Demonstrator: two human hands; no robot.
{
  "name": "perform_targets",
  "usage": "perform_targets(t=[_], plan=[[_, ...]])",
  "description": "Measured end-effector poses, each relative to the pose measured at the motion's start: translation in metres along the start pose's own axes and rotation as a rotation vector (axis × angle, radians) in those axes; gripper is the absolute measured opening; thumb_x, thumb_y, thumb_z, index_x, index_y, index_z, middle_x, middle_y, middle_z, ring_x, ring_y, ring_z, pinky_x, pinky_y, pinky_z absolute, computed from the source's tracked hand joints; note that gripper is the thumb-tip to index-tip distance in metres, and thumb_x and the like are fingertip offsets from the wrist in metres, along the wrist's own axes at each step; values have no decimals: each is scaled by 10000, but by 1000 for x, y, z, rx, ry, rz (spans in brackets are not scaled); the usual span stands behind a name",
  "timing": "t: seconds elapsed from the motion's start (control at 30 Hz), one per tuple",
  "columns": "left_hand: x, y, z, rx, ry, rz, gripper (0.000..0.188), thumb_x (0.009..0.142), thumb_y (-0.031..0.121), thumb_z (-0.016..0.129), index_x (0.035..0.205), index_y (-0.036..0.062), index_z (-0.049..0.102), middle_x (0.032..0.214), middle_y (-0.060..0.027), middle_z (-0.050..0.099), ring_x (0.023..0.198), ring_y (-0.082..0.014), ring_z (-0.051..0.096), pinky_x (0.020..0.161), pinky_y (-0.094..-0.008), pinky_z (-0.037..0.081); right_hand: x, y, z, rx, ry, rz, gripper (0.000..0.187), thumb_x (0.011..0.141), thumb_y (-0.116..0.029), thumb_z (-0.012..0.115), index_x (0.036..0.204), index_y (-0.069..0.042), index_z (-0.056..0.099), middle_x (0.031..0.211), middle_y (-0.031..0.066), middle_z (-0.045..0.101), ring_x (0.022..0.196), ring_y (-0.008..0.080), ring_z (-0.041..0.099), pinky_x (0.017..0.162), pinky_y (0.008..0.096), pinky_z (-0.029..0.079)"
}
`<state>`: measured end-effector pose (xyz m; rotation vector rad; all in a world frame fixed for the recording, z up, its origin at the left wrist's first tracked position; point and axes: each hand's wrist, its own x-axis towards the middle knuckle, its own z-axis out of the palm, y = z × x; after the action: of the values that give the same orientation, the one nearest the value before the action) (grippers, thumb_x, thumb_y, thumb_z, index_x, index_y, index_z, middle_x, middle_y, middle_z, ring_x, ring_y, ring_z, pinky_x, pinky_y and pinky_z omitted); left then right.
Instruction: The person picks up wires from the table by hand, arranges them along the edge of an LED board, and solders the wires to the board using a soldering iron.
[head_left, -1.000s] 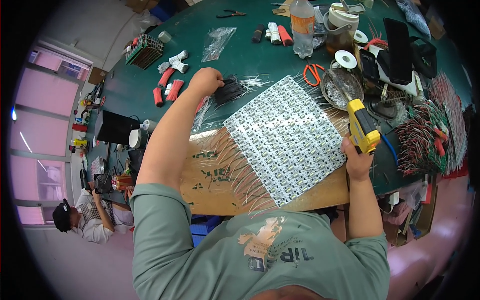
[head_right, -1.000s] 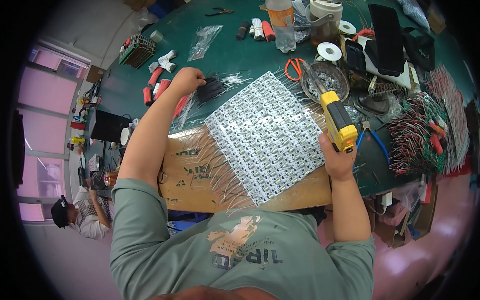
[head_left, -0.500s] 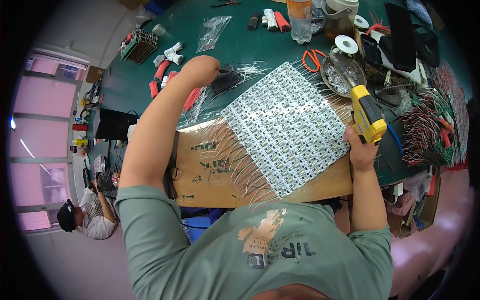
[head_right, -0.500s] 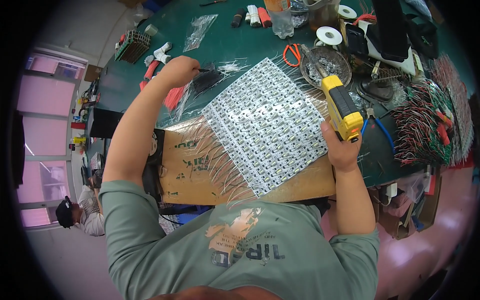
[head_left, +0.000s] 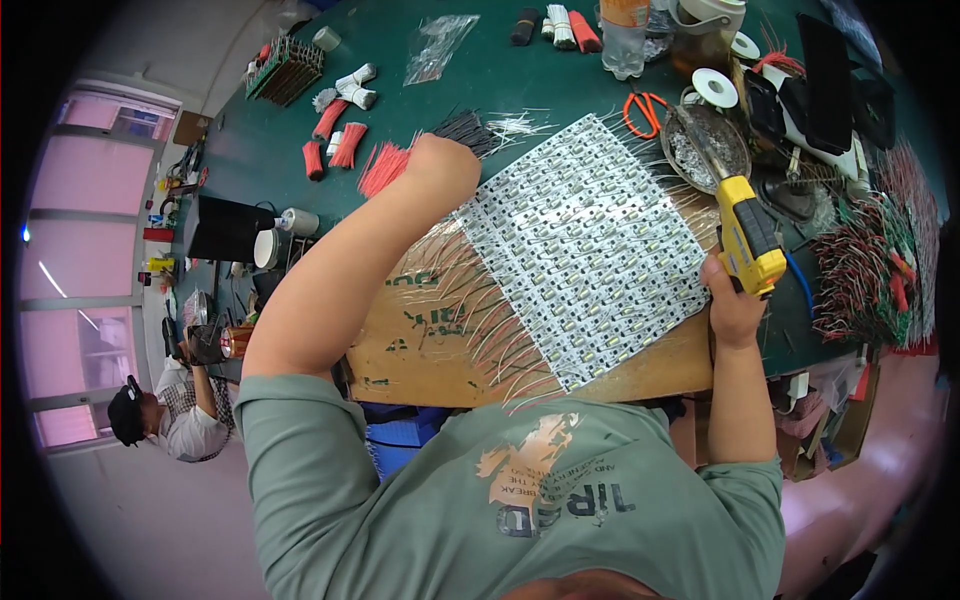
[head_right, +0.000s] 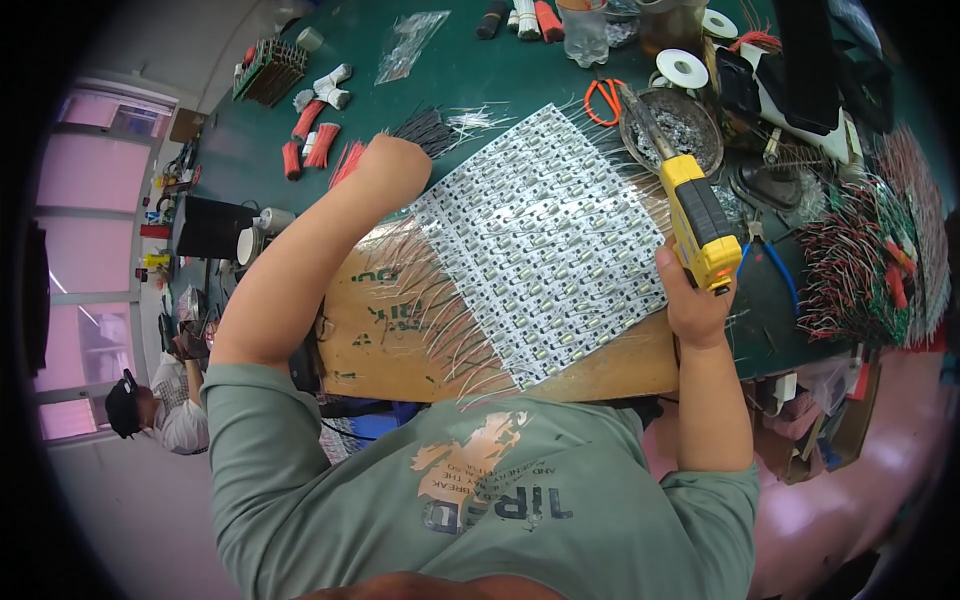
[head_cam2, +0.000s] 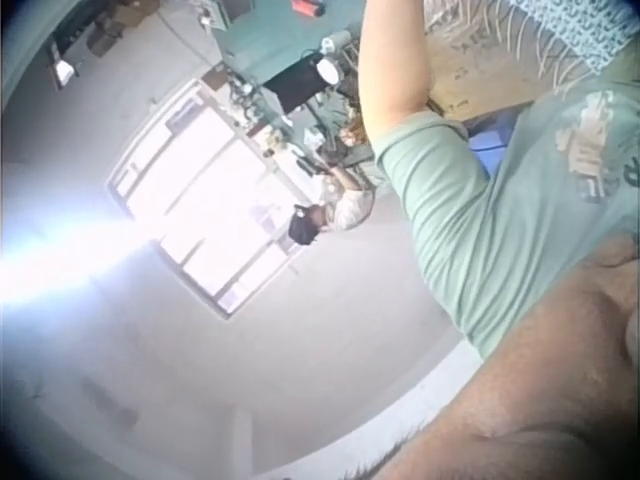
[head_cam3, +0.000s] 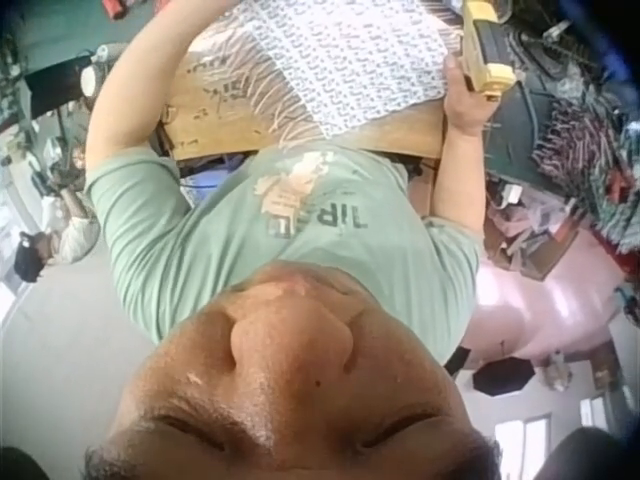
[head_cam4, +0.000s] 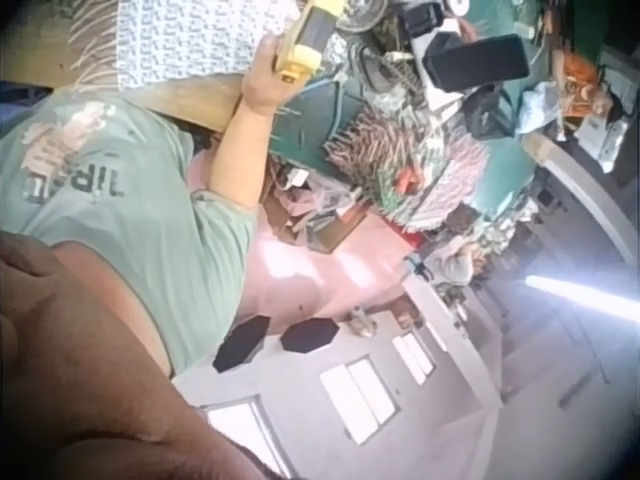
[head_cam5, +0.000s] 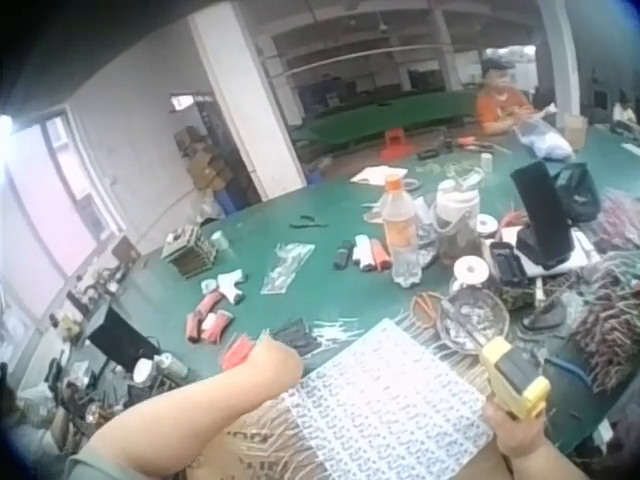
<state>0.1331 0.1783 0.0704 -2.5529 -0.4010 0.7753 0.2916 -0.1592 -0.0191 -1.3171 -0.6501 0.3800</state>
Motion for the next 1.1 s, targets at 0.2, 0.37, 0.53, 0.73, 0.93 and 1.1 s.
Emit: perform_targets(t=[0.2,0.37,0.53,0.73,0.93,1.1], plan=[[-24,-5,15,-267,315,-89,142,813,106,606,897,79,718,891,-88,676,901,-292,641,737,-410,497,-7,7,-6,-27,35,6,312,836,24,664,1130,-21,569,922,32,611,832,127,592,748,277,483],[-47,21,64,-734,788,-170,133,806,81,608,895,69,707,809,-104,642,810,-326,623,720,-430,499,2,-30,21,142,-97,190,398,844,-28,618,1222,9,496,853,47,571,747,135,560,685,277,468],[-52,33,90,-886,881,-203,171,797,62,625,940,107,708,802,-86,631,760,-301,619,654,-400,506,5,-68,60,224,-235,419,769,775,-250,714,1382,55,355,752,40,516,652,145,517,612,274,456],[-49,36,96,-952,956,-179,156,782,44,637,908,108,702,772,-72,609,739,-291,612,639,-392,505,-10,-64,103,172,-360,425,719,785,-191,715,1367,57,374,766,68,531,616,151,539,520,267,461],[-45,36,101,-967,943,-160,160,777,30,650,919,94,692,818,-81,616,753,-298,614,646,-384,499,-4,-68,110,19,-279,450,253,815,-51,725,1036,-58,603,848,-1,596,724,98,567,613,254,462],[-46,34,109,-931,940,-164,160,784,40,629,922,101,682,822,-73,615,769,-295,619,650,-386,507,65,-156,35,-82,-144,-67,258,944,-184,494,724,-52,514,638,26,411,584,144,421,527,280,353]])
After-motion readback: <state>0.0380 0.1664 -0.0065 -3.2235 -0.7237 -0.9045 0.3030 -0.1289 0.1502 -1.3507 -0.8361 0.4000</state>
